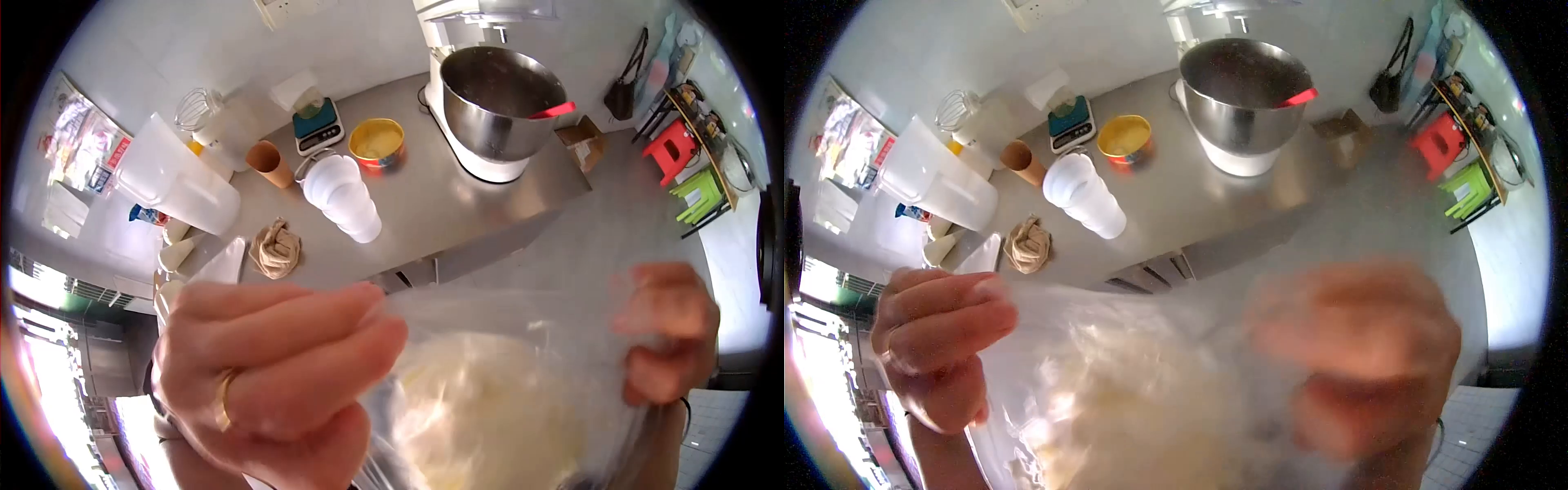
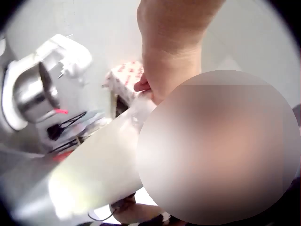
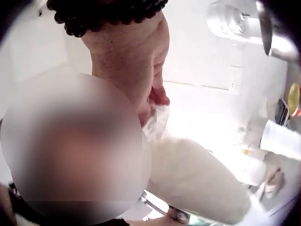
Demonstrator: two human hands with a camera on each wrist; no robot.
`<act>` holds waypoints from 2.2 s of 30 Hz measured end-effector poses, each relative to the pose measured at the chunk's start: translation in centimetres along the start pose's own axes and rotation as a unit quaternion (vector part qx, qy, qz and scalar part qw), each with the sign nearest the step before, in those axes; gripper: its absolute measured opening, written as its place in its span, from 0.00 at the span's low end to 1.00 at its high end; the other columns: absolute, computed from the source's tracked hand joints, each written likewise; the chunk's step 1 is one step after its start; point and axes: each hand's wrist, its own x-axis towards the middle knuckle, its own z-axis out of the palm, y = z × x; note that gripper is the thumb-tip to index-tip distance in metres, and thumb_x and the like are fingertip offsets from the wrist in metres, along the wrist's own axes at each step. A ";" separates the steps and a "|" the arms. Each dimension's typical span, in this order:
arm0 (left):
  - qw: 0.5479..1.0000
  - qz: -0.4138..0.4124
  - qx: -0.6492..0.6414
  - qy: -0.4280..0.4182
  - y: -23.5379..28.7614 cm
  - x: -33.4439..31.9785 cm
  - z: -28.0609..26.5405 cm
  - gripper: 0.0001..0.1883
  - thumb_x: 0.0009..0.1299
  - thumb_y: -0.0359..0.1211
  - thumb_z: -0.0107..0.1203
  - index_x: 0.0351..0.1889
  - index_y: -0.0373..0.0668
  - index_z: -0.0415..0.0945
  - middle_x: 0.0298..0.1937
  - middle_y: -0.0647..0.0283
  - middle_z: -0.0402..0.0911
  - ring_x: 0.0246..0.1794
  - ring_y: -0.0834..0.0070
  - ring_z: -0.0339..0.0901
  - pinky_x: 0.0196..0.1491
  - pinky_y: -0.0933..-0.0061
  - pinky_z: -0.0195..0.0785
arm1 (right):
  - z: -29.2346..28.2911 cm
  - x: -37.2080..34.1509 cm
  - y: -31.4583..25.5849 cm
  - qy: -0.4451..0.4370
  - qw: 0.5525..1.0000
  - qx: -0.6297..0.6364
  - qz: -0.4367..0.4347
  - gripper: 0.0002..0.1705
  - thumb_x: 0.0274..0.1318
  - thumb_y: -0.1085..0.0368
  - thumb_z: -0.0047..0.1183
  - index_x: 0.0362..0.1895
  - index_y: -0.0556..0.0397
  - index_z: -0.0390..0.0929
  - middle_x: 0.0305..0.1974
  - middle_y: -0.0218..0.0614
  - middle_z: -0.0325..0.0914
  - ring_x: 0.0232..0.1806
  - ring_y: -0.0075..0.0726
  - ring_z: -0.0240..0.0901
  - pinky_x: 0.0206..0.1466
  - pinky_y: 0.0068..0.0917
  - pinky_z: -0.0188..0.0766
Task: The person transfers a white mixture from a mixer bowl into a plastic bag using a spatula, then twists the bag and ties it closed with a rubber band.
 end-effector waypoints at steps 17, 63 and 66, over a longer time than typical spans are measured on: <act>0.995 0.090 -0.040 -0.002 -1.5 0.6 0.4 0.09 0.62 0.41 0.51 0.32 0.50 0.64 0.39 0.60 0.76 0.35 0.62 0.77 0.29 0.65 0.68 | -0.8 2.7 -0.7 -0.085 0.918 -0.387 0.028 0.09 0.28 0.69 0.47 0.23 0.49 0.68 0.30 0.34 0.70 0.32 0.42 0.67 0.31 0.36 0.71; 0.991 0.094 -0.032 0.091 -1.3 1.0 1.5 0.09 0.57 0.39 0.52 0.31 0.48 0.69 0.31 0.64 0.73 0.30 0.67 0.73 0.27 0.70 0.61 | -1.0 0.8 0.8 0.032 0.931 -0.364 -0.013 0.10 0.47 0.55 0.48 0.29 0.46 0.67 0.34 0.37 0.69 0.35 0.45 0.67 0.38 0.38 0.70; 0.992 0.087 -0.047 0.082 -1.0 1.4 2.2 0.08 0.57 0.39 0.52 0.31 0.48 0.70 0.32 0.64 0.74 0.30 0.68 0.73 0.27 0.70 0.60 | -0.9 1.0 -1.6 -0.019 0.925 -0.367 0.093 0.07 0.50 0.57 0.47 0.31 0.44 0.67 0.36 0.36 0.70 0.37 0.47 0.67 0.41 0.39 0.69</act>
